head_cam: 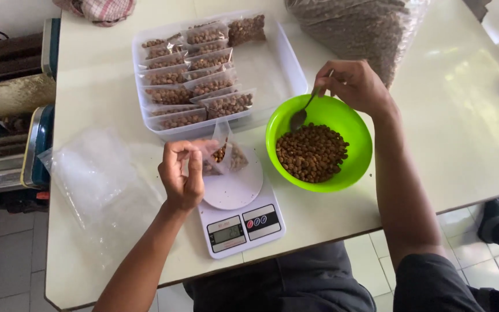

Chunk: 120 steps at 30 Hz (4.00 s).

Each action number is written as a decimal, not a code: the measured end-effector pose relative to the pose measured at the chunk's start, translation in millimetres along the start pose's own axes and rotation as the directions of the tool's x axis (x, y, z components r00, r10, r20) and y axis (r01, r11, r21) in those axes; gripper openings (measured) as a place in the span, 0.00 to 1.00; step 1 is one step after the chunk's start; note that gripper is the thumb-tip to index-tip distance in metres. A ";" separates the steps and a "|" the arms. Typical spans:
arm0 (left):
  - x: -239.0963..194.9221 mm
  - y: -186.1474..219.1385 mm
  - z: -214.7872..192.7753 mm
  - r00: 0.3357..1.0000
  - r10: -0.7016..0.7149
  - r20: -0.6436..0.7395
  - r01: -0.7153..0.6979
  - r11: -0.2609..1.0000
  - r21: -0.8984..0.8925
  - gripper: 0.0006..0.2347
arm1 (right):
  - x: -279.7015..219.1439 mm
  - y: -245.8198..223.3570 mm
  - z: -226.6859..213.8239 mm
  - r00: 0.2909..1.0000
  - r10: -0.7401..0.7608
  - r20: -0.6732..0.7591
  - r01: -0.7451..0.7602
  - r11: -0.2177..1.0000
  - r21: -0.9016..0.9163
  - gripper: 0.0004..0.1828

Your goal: The person scoops nuts from a green bowl into small plastic bags placed on a digital scale. They adjust the amount by adding or removing nuts until the target weight is reached, then move the filled bag to a tray. The process repeats for multiple bags.

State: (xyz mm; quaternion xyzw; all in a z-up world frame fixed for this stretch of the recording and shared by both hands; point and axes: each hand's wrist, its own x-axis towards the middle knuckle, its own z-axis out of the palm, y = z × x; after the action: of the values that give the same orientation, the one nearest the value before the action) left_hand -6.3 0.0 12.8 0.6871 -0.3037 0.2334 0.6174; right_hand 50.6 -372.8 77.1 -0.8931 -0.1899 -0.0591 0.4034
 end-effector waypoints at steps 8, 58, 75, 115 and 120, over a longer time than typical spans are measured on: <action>-8.5 -11.7 1.5 0.998 -0.058 -0.038 0.055 0.996 -0.074 0.07 | -9.3 7.3 12.9 0.962 0.266 -0.054 -0.270 0.959 -0.082 0.06; -21.6 -25.7 -5.4 0.988 0.000 -0.151 0.015 0.995 0.095 0.08 | -14.6 -1.6 13.9 0.930 0.347 0.124 -0.339 0.937 -0.082 0.06; -20.0 -26.0 -7.1 0.994 0.015 -0.107 -0.008 0.998 0.069 0.09 | -29.0 24.0 12.7 0.986 -0.121 -0.115 0.143 0.966 0.213 0.15; -26.5 -32.8 6.3 0.926 0.356 0.123 -0.348 0.934 -0.086 0.03 | 16.9 -123.0 38.7 0.866 0.302 -0.398 -0.131 0.906 0.403 0.07; -25.5 -27.2 7.3 0.957 0.275 0.087 -0.269 0.960 -0.075 0.07 | 17.7 -153.2 56.6 0.951 0.141 -0.274 -0.074 0.967 0.242 0.11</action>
State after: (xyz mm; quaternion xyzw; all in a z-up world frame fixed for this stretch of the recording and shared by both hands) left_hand -5.5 -2.6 -25.1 0.6298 -0.4320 0.2731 0.5849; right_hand 4.9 -233.3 150.9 -0.8315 -0.0851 -0.1443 0.5297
